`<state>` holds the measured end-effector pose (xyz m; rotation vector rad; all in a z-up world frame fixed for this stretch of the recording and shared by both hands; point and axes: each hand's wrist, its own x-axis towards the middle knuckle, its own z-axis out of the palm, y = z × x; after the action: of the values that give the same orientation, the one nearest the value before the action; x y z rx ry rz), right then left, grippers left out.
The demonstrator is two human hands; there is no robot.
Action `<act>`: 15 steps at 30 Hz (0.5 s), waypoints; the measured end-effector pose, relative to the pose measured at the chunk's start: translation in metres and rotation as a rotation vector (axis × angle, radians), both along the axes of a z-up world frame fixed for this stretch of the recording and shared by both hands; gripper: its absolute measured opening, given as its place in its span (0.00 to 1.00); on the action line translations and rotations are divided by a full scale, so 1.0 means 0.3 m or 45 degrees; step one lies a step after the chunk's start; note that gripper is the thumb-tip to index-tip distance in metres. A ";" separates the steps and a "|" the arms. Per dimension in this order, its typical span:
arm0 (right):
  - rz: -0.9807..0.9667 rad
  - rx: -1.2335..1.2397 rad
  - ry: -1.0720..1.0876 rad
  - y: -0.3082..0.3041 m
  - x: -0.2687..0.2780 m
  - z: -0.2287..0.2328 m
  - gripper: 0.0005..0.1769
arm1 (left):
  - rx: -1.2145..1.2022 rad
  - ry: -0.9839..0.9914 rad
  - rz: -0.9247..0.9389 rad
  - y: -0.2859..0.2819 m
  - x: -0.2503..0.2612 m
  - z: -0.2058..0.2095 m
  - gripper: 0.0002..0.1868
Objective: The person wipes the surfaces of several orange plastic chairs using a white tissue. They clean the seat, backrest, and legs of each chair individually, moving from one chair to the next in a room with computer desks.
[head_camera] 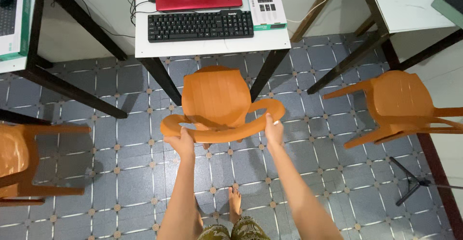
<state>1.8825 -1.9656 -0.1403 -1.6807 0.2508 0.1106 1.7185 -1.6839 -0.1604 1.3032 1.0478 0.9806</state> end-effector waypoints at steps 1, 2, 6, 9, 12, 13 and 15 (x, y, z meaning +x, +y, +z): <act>-0.017 0.019 0.064 0.014 -0.015 0.009 0.20 | -0.024 0.001 0.001 0.001 -0.003 0.003 0.28; -0.034 0.037 0.130 0.025 -0.027 0.015 0.20 | -0.049 0.003 0.002 0.001 -0.004 0.005 0.27; -0.007 0.293 0.229 0.051 -0.039 0.045 0.17 | -0.191 -0.025 -0.081 0.058 0.007 -0.015 0.23; 0.071 0.138 0.277 0.053 -0.057 0.066 0.17 | -0.042 0.013 -0.118 0.102 0.002 -0.066 0.23; 0.065 0.120 0.092 0.052 -0.045 0.027 0.17 | 0.077 0.086 -0.152 0.108 -0.014 -0.108 0.24; -0.100 0.043 0.009 0.048 -0.036 0.010 0.18 | -0.035 0.123 -0.167 0.110 -0.022 -0.112 0.26; -0.408 -0.112 -0.167 0.040 -0.032 0.003 0.20 | -0.110 0.099 -0.183 0.092 -0.039 -0.121 0.30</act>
<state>1.8728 -1.9536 -0.1393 -1.7057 0.4268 -0.2525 1.7069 -1.6564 -0.1967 1.3348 1.0286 0.7741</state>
